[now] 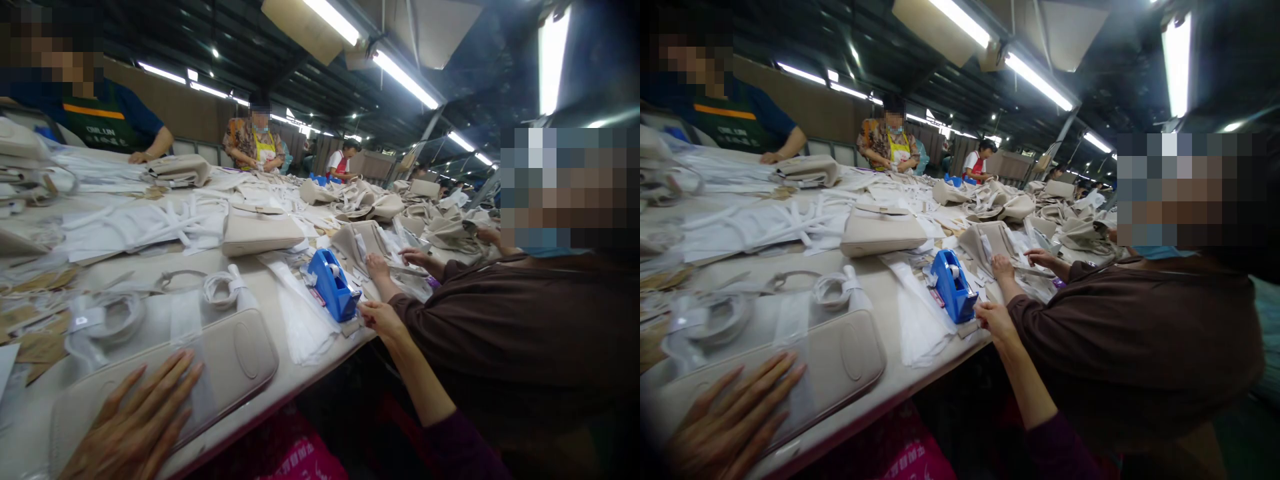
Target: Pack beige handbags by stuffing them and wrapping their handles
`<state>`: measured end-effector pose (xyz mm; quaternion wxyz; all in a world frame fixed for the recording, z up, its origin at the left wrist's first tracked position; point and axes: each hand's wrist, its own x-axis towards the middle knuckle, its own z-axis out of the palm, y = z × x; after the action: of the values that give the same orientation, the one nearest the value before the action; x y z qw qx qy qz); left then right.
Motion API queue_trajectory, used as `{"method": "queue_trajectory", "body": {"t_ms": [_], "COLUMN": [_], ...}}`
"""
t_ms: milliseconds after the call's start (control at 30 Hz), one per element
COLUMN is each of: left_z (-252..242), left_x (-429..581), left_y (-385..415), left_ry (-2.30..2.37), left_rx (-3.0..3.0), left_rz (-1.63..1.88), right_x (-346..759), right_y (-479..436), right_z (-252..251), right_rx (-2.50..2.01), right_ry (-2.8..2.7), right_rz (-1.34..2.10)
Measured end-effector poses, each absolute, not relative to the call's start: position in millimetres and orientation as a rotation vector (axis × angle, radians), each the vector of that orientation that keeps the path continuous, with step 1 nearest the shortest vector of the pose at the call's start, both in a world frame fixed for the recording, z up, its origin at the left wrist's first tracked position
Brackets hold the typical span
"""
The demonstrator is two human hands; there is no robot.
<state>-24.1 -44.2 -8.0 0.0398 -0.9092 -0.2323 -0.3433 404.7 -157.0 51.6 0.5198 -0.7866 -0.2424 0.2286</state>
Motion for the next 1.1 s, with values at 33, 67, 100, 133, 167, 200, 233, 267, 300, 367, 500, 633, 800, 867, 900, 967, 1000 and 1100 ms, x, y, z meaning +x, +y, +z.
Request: {"method": "queue_trajectory", "body": {"t_ms": [33,67,100,133,167,200,233,267,300,367,500,633,800,867,900,967,1000,1100], "left_z": [-9,-11,-11,-11,-10,-9,-7,-5,-3,1,7,8,7,7,7,6,6,4], "left_x": [-25,-25,-26,-27,-27,-28,-29,-30,-31,-33,-36,-37,-38,-39,-39,-38,-38,-37], "left_y": [-44,-43,-44,-45,-46,-48,-50,-51,-52,-54,-55,-57,-58,-58,-58,-58,-58,-57], "left_ry": [-0.724,-0.756,-0.797,-0.822,-0.841,-0.841,-0.842,-0.838,-0.835,-0.835,-0.839,-0.845,-0.866,-0.868,-0.864,-0.859,-0.859,-0.859], "left_rx": [-2.807,-2.839,-2.87,-2.885,-2.887,-2.881,-2.874,-2.864,-2.855,-2.84,-2.841,-2.845,-2.818,-2.801,-2.798,-2.804,-2.811,-2.831], "left_rz": [-1.058,-1.062,-1.055,-1.04,-1.023,-0.999,-0.963,-0.922,-0.876,-0.773,-0.651,-0.677,-0.775,-0.793,-0.787,-0.76,-0.74,-0.706], "right_x": [405,405,404,402,399,394,388,380,370,344,267,190,143,136,134,131,130,127], "right_y": [-158,-159,-162,-166,-170,-174,-177,-177,-173,-155,-90,-27,15,23,26,30,31,32], "right_z": [50,50,52,55,58,64,70,77,86,105,139,144,128,123,121,117,116,112], "right_rx": [-1.939,-1.999,-2.06,-2.114,-2.179,-2.258,-2.332,-2.399,-2.406,-2.186,-1.455,-1.015,-1.005,-1.031,-1.034,-1.019,-1.004,-0.939], "right_ry": [-0.591,-0.603,-0.617,-0.624,-0.647,-0.713,-0.832,-1.047,-1.332,-1.942,-2.661,-3.012,-3.272,-3.309,-3.321,-3.342,-3.347,-3.347], "right_rz": [0.513,0.468,0.418,0.374,0.319,0.242,0.155,0.029,-0.096,-0.228,-0.066,0.11,0.017,-0.062,-0.096,-0.144,-0.158,-0.218]}}
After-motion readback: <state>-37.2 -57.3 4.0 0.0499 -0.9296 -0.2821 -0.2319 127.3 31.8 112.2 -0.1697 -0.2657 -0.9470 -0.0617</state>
